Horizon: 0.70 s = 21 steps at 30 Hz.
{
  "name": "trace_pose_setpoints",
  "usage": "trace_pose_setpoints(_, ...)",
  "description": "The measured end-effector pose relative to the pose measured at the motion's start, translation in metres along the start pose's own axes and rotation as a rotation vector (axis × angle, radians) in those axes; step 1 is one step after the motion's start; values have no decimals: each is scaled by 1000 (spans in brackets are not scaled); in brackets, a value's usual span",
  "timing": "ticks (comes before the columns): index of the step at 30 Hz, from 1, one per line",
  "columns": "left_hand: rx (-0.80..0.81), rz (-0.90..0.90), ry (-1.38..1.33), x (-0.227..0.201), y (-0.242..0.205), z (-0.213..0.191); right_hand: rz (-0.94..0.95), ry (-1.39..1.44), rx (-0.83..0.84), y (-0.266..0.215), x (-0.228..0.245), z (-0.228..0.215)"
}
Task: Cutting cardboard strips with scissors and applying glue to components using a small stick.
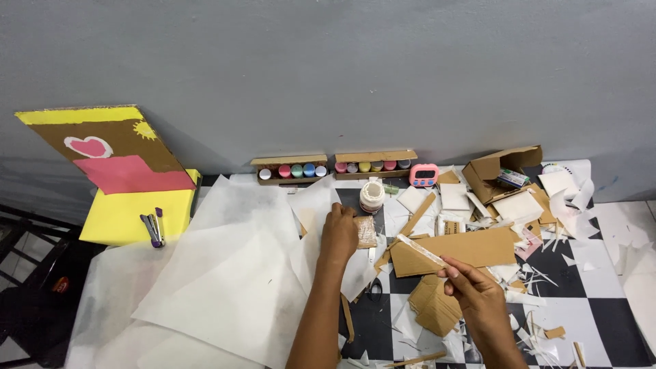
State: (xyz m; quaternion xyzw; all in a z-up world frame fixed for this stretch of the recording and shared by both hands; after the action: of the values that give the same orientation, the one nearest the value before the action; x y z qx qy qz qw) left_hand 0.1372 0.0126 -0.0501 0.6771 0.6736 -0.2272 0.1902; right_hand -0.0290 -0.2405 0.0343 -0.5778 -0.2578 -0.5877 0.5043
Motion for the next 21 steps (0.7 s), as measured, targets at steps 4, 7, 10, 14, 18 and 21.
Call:
trace_pose_setpoints(4, 164, -101, -15, -2, -6, -5, 44, -20, -12, 0, -12, -2)
trace_pose_setpoints(7, 112, -78, 10, -5, -7, -8, 70, 33, 3, 1, -23, -3)
trace_pose_setpoints(10, 224, -164, 32, -20, -12, -25, 77, 58, 28, 4, -34, -4)
trace_pose_setpoints(14, 377, -249, 84, -21, -16, -22, 85, 69, 40, 4, -44, -5)
trace_pose_setpoints(18, 422, -272, 96, -25, -19, -25, 95, 103, 34, 3, -49, -7)
trace_pose_setpoints(21, 458, -272, 21, -27, -24, -32, 112, 128, 43, 8, -62, -14)
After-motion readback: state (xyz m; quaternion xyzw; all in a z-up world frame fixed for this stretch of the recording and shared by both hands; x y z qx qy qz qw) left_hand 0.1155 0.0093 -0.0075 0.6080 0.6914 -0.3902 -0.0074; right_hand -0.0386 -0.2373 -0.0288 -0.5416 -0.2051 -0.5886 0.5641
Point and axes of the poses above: each hand's wrist, its own y-axis towards the middle knuckle, its own z-axis out of the palm, x = y × z, the point moved 8 cm from there along y, towards the middle knuckle, and after that the axes turned 7 degrees about -z, right-handed, at the moved point
